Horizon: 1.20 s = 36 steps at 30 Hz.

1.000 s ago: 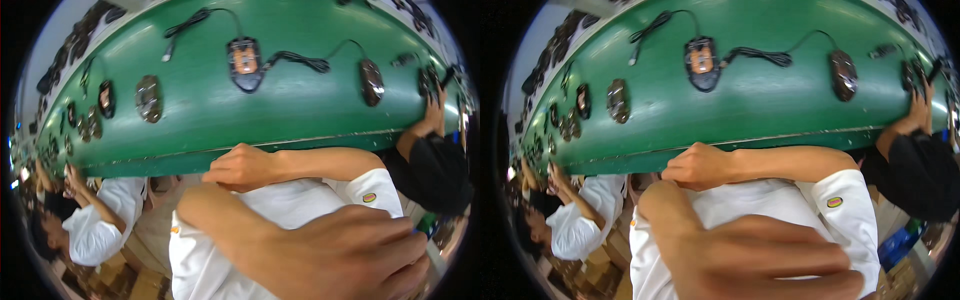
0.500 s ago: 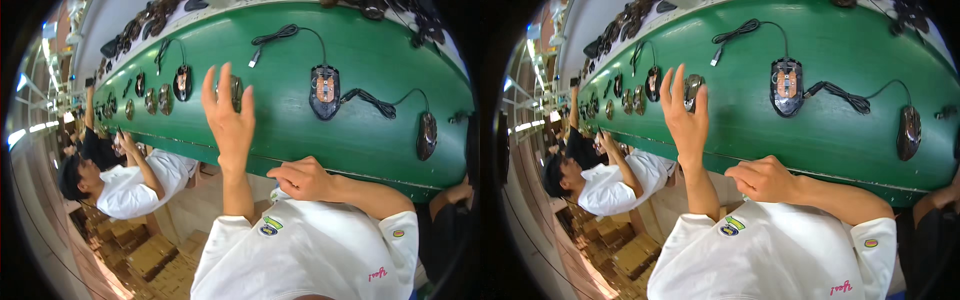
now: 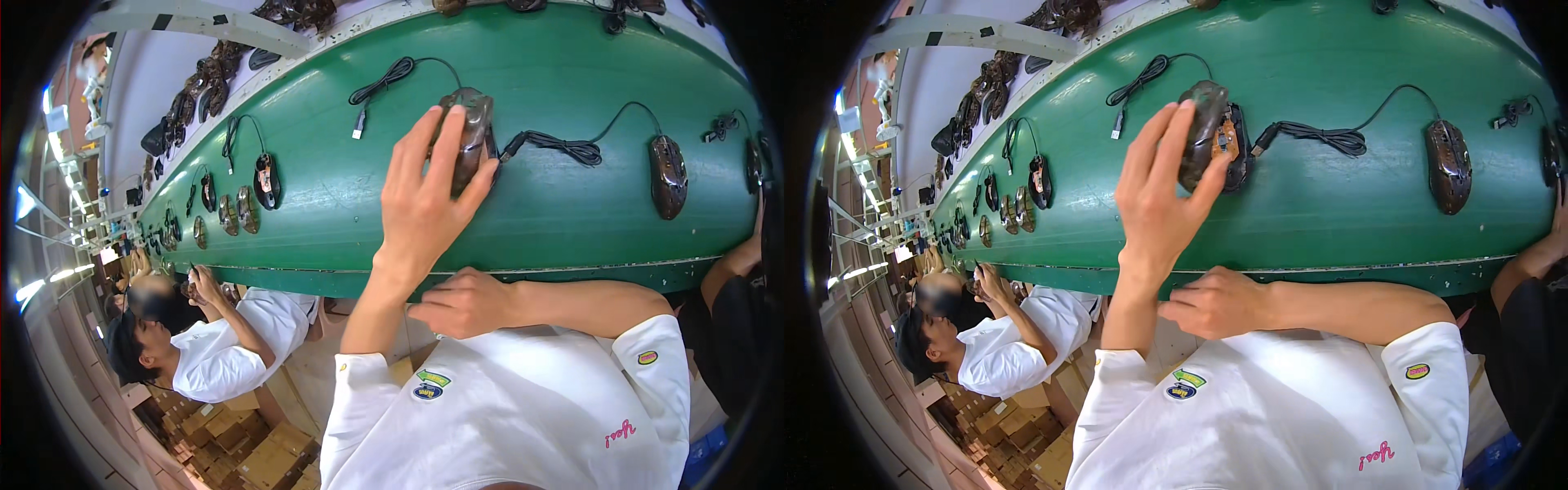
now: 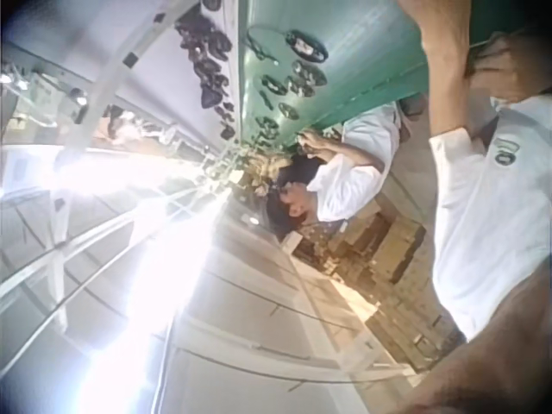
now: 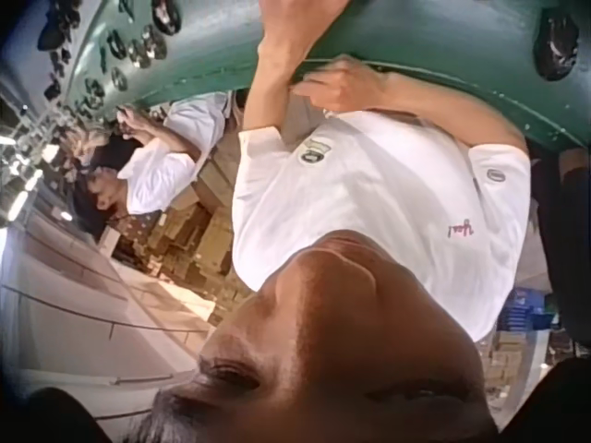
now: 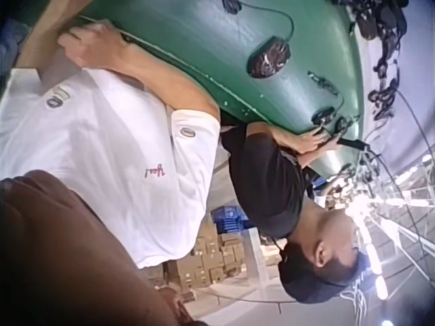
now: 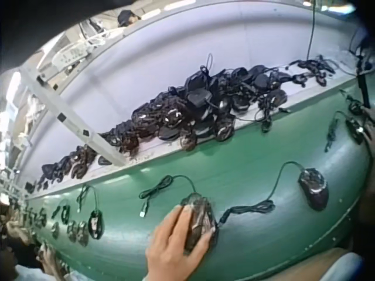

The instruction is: The person assembles computer mice along a conveyor table by picking up mouse shells, fitting and snapping them onto mouse bases by hand, and setting the assembled mice back down.

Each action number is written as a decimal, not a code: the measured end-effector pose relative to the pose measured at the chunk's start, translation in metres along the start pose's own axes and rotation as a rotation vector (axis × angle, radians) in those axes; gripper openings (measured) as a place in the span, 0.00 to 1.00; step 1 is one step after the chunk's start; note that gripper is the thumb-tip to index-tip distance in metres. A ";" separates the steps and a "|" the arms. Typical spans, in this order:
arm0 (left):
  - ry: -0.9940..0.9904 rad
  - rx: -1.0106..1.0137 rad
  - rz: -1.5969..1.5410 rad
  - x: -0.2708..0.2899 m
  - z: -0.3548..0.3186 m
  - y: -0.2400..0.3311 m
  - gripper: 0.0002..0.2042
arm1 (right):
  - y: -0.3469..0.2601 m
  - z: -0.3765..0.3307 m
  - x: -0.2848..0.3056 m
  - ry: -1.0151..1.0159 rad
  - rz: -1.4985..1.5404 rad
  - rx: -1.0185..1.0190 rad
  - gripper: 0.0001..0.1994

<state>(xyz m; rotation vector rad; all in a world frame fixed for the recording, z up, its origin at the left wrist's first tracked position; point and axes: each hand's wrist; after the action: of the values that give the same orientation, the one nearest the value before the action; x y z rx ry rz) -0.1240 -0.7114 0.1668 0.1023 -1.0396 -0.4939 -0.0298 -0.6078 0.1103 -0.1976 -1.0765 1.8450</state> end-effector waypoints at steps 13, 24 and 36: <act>-0.038 0.024 0.109 -0.031 -0.037 0.013 0.38 | -0.014 0.015 0.012 0.124 0.087 0.366 0.07; -0.276 0.679 -1.057 -0.003 -0.089 0.038 0.32 | 0.026 0.046 0.099 0.280 -0.696 -0.391 0.30; -0.083 0.721 -1.192 0.017 -0.108 0.030 0.26 | 0.025 0.056 0.091 0.177 -0.712 -0.403 0.34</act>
<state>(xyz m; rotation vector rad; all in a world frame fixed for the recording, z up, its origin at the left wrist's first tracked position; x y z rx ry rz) -0.0153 -0.7086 0.1342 1.4049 -1.1214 -1.1651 -0.1245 -0.5720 0.1524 -0.1766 -1.1881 0.9543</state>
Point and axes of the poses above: each hand's wrist, its own z-axis towards the middle knuckle, its own x-axis out of the back of the hand, y = z × x, and after that the axes turned 10 degrees about z, right-handed
